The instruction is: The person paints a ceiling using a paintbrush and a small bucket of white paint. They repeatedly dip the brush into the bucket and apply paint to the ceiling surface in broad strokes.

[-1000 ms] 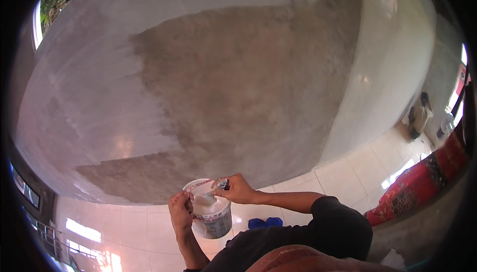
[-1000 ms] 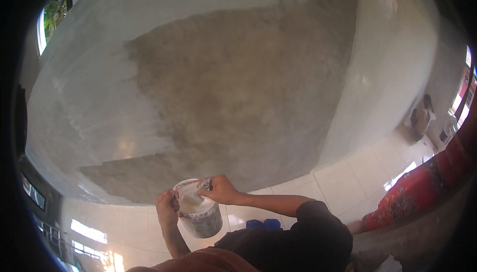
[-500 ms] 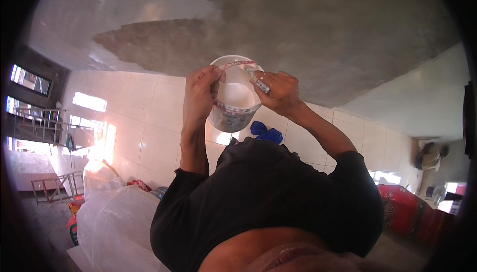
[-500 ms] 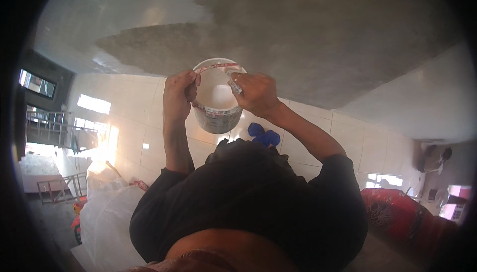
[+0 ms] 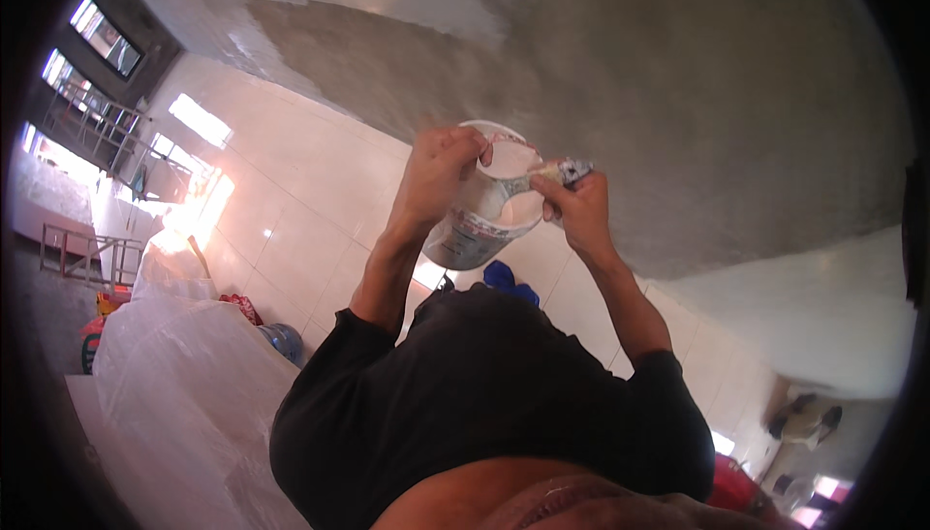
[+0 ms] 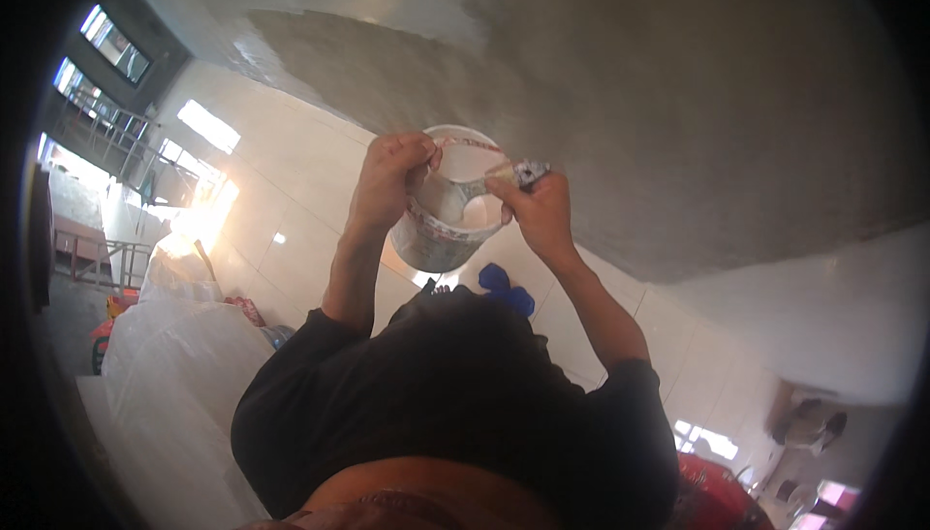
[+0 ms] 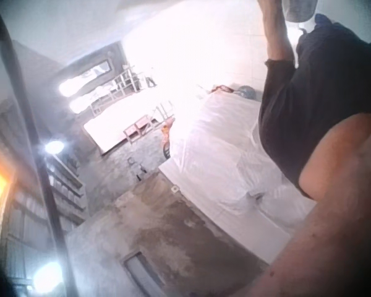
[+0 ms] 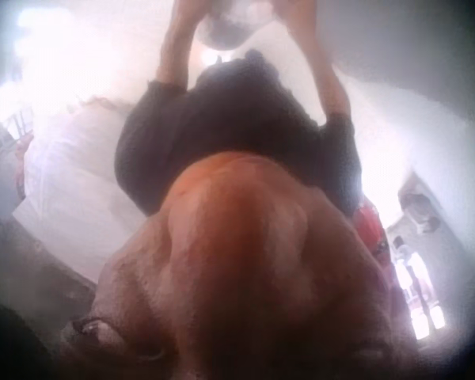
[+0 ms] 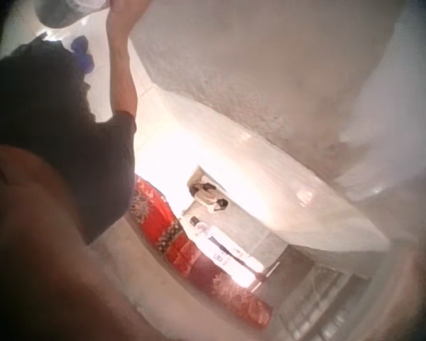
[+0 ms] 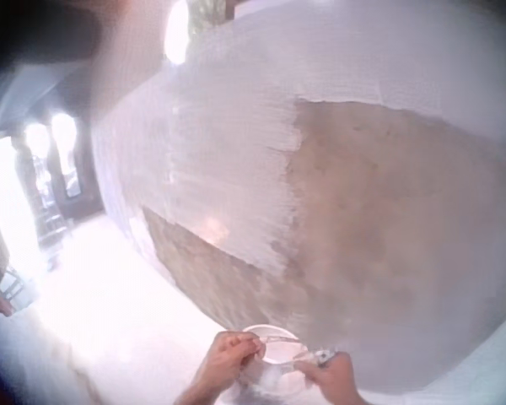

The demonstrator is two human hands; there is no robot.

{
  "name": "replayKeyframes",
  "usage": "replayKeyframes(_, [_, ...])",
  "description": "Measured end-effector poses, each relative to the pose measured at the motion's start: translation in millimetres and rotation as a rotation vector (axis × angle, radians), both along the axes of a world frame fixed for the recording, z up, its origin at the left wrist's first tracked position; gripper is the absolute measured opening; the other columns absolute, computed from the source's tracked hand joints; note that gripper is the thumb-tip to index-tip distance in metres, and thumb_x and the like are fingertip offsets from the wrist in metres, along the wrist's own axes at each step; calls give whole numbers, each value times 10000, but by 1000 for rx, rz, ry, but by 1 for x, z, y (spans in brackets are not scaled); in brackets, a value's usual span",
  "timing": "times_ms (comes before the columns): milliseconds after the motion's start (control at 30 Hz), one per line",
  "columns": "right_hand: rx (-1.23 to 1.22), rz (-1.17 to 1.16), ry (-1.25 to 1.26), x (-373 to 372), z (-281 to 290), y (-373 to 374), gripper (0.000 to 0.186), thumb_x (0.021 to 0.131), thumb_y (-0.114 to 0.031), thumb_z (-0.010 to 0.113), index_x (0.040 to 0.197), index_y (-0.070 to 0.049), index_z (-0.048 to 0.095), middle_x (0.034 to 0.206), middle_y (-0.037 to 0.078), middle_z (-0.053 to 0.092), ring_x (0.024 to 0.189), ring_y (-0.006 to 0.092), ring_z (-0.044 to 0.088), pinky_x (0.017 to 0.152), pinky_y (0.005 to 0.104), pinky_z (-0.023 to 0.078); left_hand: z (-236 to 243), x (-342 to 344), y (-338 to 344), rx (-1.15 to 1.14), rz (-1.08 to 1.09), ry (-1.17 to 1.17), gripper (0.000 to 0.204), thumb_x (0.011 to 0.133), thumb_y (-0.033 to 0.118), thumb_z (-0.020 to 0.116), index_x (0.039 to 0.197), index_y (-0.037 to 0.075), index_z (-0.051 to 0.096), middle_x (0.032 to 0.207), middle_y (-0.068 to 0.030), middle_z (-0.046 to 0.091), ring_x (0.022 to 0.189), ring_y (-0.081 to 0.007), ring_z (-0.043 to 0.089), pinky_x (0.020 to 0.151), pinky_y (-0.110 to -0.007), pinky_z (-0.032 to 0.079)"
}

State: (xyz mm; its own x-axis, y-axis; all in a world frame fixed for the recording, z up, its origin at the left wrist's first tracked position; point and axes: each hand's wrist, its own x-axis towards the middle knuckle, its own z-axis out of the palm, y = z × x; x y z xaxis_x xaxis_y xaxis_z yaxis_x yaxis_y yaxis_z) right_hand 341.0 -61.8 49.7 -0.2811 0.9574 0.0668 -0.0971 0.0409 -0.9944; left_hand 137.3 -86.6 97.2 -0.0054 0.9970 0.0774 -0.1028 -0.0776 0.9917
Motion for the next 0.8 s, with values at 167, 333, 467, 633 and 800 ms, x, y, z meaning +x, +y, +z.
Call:
replayKeyframes(167, [132, -57, -19, -3, 0, 2, 112, 790, -72, 718, 832, 19, 668, 660, 33, 619, 487, 73, 512, 442, 218, 374, -17, -2, 2, 17, 31, 17, 266, 859, 219, 544, 654, 55, 586, 500, 94, 360, 453, -14, 287, 432, -219, 184])
replayKeyframes(333, [-14, 57, -35, -1, 1, 12, 96, 792, -61, 713, 804, 21, 664, 657, 39, 619, 500, 80, 526, 453, 227, 400, -13, 7, -7, 7, 87, 8, 274, 854, 218, 550, 640, 50, 586, 505, 92, 354, 464, -20, 284, 442, -227, 186])
replayKeyframes(467, [43, 58, -66, -3, -15, 14, 112, 791, -72, 719, 785, 28, 669, 647, 30, 617, 499, 86, 535, 460, 234, 413, -20, 7, -10, 13, 125, -3, 273, 854, 217, 544, 646, 45, 588, 508, 89, 356, 461, -24, 287, 439, -232, 193])
replayKeyframes(633, [356, -6, -130, -19, -22, 9, 126, 778, -76, 724, 869, 6, 695, 710, 78, 673, 564, 106, 607, 512, 249, 458, -22, 6, -14, -3, 150, -11, 249, 845, 197, 536, 658, 42, 593, 510, 82, 363, 460, -24, 294, 435, -232, 196])
replayKeyframes(800, [822, -37, -389, -23, -34, 22, 211, 743, -78, 729, 950, -46, 702, 809, 141, 690, 629, 228, 666, 566, 306, 501, -26, 3, -13, -9, 145, -3, 239, 847, 183, 531, 672, 36, 600, 516, 83, 368, 464, -24, 295, 436, -233, 196])
